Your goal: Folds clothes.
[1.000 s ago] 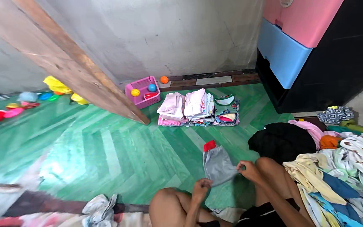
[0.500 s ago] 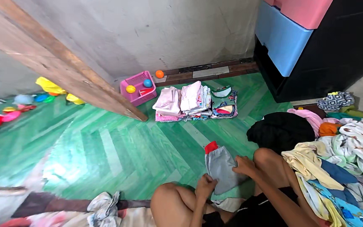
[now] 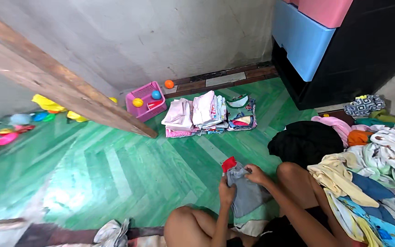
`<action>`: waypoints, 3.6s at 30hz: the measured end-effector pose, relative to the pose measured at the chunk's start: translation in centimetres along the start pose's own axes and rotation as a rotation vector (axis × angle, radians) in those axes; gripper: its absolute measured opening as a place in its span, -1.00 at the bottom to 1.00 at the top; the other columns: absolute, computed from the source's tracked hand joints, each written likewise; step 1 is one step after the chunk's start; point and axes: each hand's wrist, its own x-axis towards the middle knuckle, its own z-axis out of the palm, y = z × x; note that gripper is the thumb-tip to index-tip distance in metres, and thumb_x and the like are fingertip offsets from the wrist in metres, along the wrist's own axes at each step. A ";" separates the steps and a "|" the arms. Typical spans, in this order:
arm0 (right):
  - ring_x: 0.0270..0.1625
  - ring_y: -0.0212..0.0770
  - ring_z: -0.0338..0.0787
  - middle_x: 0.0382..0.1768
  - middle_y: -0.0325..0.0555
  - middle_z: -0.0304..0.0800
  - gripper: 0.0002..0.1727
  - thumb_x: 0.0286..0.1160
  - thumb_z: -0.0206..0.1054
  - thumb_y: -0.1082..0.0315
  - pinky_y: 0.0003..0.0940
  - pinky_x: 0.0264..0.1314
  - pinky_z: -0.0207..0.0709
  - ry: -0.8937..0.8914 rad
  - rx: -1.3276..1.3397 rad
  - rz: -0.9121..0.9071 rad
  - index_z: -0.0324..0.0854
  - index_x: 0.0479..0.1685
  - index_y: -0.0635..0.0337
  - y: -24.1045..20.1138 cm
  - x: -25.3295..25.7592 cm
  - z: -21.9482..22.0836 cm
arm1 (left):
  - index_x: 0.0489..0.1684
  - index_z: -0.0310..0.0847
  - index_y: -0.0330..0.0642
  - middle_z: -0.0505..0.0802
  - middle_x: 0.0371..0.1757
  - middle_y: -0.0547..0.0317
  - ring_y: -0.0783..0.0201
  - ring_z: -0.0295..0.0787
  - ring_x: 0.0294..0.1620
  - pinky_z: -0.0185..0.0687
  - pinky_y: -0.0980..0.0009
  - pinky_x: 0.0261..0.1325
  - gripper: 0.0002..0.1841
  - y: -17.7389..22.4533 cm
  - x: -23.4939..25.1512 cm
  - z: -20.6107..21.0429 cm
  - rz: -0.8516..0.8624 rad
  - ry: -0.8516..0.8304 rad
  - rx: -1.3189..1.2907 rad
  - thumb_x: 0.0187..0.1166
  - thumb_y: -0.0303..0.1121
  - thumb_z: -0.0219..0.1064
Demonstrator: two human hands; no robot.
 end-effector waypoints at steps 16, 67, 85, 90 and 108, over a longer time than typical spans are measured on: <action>0.17 -0.11 0.75 0.22 0.16 0.69 -0.44 0.57 0.41 0.34 -0.13 0.31 0.63 -0.268 0.432 0.026 0.37 0.50 0.35 -1.8 -3.2 -2.2 | 0.77 0.02 -0.29 0.68 0.37 -0.27 0.06 0.77 0.20 0.73 0.11 0.24 -0.24 -1.3 -2.1 -2.3 -0.039 -0.292 -0.598 0.55 -0.49 0.32; 0.46 0.21 0.64 0.44 0.38 0.59 -0.19 0.46 0.53 0.33 0.09 0.56 0.45 0.013 0.295 0.204 0.23 0.68 0.38 0.3 1.0 -1.0 | 0.28 0.56 -0.47 0.82 0.03 -0.27 0.03 0.78 0.00 0.70 0.06 0.11 -0.61 -0.7 0.8 -1.5 -0.297 -0.011 -0.643 0.71 -0.29 0.30; 0.30 0.14 0.75 0.32 0.34 0.70 -0.40 0.70 0.34 0.21 0.03 0.47 0.52 0.074 0.268 0.136 0.36 0.62 0.34 -0.5 -0.2 -1.7 | 0.34 0.53 -0.41 0.79 -0.24 -0.13 0.17 0.71 -0.30 0.66 0.18 -0.10 -0.62 -0.2 -1.0 -1.8 -0.121 0.119 -0.368 0.76 -0.27 0.26; 0.25 0.15 0.78 0.26 0.34 0.73 -0.32 0.63 0.39 0.29 0.07 0.44 0.55 0.062 0.212 0.142 0.27 0.72 0.23 -0.1 -0.1 -1.4 | 0.50 0.43 -0.42 0.80 -0.06 -0.30 -0.03 0.77 -0.18 0.70 0.02 -0.07 -0.41 -1.1 -1.0 -1.8 -0.190 0.137 -0.306 0.60 -0.23 0.47; -0.10 -0.33 0.83 -0.04 -0.04 0.87 -0.39 0.45 0.42 0.45 -0.36 0.08 0.73 0.107 0.445 -0.389 0.52 0.58 0.23 -2.7 -6.7 -3.9 | 0.00 0.72 -0.41 0.90 -0.13 0.13 0.41 0.84 -0.05 0.75 0.45 0.16 -0.82 1.5 -5.6 -4.5 0.362 0.164 -0.651 0.54 -0.54 0.32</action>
